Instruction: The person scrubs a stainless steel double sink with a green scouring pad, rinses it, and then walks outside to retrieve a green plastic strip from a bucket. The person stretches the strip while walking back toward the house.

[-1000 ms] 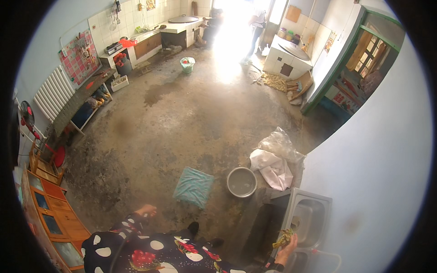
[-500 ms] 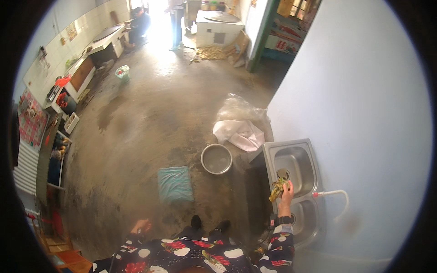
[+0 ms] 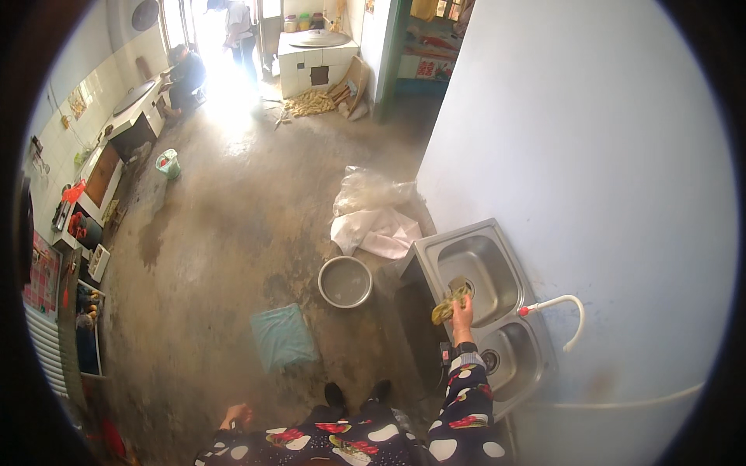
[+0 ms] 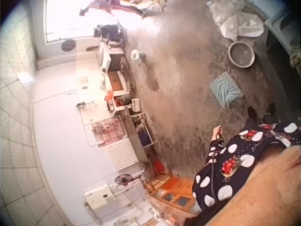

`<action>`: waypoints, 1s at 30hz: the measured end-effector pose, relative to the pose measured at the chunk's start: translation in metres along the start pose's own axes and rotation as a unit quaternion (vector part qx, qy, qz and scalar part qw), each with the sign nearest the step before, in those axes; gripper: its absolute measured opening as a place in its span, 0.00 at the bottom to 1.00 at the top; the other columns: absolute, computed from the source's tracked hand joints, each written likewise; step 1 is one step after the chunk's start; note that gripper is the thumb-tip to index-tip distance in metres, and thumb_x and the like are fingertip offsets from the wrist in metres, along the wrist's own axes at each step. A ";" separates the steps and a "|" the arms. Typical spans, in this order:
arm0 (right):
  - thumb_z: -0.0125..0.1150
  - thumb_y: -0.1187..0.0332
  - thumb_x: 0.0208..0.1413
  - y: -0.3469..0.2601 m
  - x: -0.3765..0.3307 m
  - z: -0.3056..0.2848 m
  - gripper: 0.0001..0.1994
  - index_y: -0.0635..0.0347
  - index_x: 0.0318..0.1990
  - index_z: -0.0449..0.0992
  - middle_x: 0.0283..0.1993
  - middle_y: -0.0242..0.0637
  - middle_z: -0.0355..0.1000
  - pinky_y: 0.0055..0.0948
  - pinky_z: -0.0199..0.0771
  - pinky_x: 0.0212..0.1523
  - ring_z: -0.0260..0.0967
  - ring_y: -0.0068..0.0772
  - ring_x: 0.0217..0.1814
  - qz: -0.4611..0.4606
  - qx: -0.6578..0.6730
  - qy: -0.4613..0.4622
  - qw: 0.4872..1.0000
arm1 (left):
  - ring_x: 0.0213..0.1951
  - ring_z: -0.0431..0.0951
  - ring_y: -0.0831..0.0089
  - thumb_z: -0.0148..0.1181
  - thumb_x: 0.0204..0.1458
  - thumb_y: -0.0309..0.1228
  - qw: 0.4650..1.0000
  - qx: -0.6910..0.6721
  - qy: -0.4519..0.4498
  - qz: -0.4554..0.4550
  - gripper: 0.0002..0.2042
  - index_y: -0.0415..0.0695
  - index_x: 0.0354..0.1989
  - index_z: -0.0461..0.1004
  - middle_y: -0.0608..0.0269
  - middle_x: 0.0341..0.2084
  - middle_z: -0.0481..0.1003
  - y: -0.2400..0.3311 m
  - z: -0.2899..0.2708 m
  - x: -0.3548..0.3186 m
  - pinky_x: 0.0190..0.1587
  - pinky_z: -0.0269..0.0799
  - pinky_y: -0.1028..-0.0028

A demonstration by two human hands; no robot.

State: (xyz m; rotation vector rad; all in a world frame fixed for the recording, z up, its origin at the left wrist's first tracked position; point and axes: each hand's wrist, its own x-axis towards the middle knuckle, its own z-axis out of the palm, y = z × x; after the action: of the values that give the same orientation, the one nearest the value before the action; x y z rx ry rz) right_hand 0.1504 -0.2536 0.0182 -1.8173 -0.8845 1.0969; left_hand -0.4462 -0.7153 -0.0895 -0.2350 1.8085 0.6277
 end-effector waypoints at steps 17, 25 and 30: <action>0.59 0.57 0.46 -0.002 -0.003 -0.007 0.18 0.51 0.45 0.67 0.27 0.34 0.67 0.23 0.59 0.09 0.61 0.26 0.13 0.031 -0.141 -0.001 0.989 | 0.23 0.73 0.71 0.51 0.53 0.34 0.999 0.029 0.027 0.014 0.10 0.40 0.38 0.70 0.59 0.26 0.74 0.002 -0.002 -0.036 0.20 0.68 0.74; 0.59 0.61 0.46 0.009 -0.004 -0.018 0.30 0.55 0.58 0.58 0.33 0.41 0.69 0.24 0.61 0.11 0.65 0.28 0.15 0.057 -0.142 0.027 0.988 | 0.21 0.72 0.71 0.52 0.52 0.33 0.997 -0.067 0.020 0.031 0.11 0.37 0.35 0.70 0.58 0.25 0.74 -0.033 -0.023 -0.011 0.20 0.68 0.73; 0.60 0.66 0.46 0.013 -0.013 -0.024 0.31 0.57 0.59 0.56 0.29 0.39 0.68 0.25 0.62 0.11 0.65 0.29 0.15 0.041 -0.145 0.049 0.987 | 0.14 0.71 0.68 0.49 0.52 0.36 0.952 0.019 -0.122 0.280 0.15 0.36 0.22 0.72 0.58 0.14 0.72 -0.049 -0.041 0.002 0.19 0.68 0.70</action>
State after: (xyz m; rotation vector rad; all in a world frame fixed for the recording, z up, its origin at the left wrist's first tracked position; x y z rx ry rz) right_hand 0.1701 -0.2770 0.0178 -2.1447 -0.9565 0.9575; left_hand -0.4583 -0.7779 -0.0970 0.3857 1.6415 0.9686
